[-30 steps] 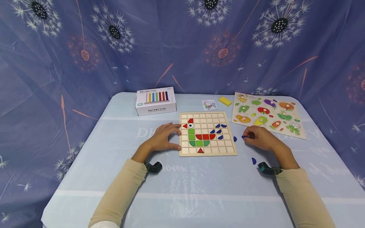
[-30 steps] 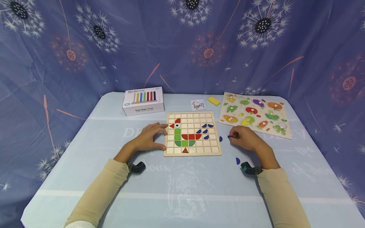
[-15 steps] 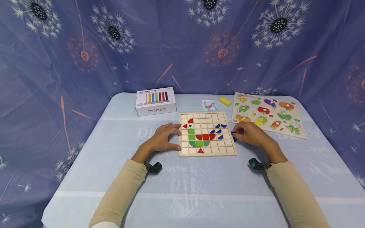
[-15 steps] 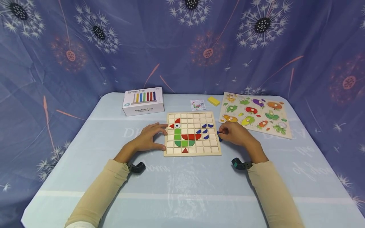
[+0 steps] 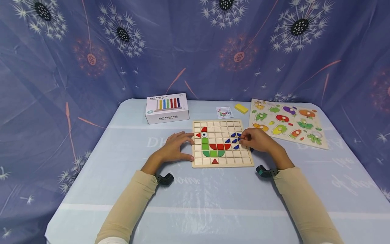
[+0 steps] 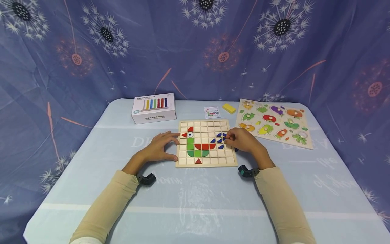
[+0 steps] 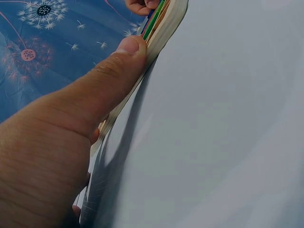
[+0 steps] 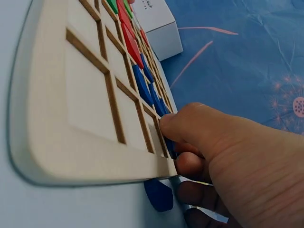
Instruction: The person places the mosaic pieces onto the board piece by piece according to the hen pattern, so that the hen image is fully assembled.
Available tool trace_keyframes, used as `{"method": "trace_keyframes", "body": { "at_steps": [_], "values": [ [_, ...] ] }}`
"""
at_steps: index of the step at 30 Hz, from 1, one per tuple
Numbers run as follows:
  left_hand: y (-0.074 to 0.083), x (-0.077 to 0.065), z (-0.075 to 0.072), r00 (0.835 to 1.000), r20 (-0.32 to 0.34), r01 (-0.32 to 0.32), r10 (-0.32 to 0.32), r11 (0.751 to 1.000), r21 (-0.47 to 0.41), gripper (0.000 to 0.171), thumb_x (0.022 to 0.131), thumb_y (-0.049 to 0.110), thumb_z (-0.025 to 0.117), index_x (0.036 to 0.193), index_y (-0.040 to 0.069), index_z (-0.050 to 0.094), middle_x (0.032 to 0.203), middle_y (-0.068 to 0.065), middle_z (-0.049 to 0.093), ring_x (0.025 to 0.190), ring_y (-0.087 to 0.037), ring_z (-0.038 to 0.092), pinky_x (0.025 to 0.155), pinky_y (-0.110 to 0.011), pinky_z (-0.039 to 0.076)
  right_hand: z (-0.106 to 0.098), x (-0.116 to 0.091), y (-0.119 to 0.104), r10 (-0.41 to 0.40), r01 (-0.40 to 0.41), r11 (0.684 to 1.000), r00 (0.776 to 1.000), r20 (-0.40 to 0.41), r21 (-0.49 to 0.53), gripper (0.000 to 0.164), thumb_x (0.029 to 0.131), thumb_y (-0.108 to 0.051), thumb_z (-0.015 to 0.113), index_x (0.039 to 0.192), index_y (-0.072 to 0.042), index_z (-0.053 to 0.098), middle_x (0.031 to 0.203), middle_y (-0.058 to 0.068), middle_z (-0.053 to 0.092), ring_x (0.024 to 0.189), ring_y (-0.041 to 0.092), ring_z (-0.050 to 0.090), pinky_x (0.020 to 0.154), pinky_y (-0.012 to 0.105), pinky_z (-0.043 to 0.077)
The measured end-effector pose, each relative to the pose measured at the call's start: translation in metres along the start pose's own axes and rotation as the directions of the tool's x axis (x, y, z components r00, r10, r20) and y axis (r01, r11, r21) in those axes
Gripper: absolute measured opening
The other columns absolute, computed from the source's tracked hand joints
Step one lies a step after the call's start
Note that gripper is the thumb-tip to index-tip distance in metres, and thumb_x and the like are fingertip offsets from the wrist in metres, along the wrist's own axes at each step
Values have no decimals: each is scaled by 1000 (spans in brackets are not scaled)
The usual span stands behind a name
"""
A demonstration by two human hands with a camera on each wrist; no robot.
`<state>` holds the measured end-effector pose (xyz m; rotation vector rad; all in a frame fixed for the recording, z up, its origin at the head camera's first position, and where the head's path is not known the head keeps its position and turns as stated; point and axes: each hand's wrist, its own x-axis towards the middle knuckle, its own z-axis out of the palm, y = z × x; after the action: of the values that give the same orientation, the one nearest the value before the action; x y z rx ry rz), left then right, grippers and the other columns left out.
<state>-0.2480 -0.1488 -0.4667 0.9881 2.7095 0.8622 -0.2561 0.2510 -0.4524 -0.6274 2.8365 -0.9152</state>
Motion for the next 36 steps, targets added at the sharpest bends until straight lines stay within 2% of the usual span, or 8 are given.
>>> {"method": "trace_keyframes", "body": {
  "at_steps": [6,12,19,29,33,36],
  "values": [
    [-1,0,1,1000,3,15,-15,1000,8,58,75,56,85,119,27,60,160,4,38,150,-34,19,118,-58,10,0,0,1,24,-24,999,1000,2,34,11,91,-12,76,92,-8,66,79,2,57,72,20,52,59,28,43],
    [-1,0,1,1000,10,19,-19,1000,3,59,74,56,86,119,27,60,160,4,38,151,-34,18,118,-57,9,0,-2,5,3,-3,999,1000,0,51,10,91,-10,76,93,-9,66,79,2,57,72,20,52,61,28,43],
    [-1,0,1,1000,2,7,-7,1000,5,59,74,56,86,119,27,60,160,3,38,150,-35,19,118,-58,10,-5,-13,9,-35,34,996,999,5,80,10,93,-3,70,101,-6,66,85,3,59,78,22,54,65,28,46],
    [-1,0,0,1000,4,17,-17,1000,3,59,75,55,86,119,26,60,160,2,38,151,-34,19,118,-58,10,-16,-32,16,-43,42,999,997,64,17,16,91,-2,72,105,-8,68,93,-1,64,86,19,56,77,32,51],
    [0,0,0,1000,7,14,-14,1000,1,59,75,55,86,119,26,60,159,1,39,150,-35,19,118,-59,10,-16,-41,18,-88,90,996,994,58,-24,22,87,-2,76,108,-9,70,101,-2,66,92,18,59,84,36,53],
    [0,1,0,1000,10,16,-16,1000,4,59,75,55,86,119,26,60,160,2,38,151,-35,18,118,-59,10,-15,-47,19,-120,121,992,992,39,-34,23,84,-1,78,105,-9,71,101,-2,66,93,18,60,86,38,54]
  ]
}}
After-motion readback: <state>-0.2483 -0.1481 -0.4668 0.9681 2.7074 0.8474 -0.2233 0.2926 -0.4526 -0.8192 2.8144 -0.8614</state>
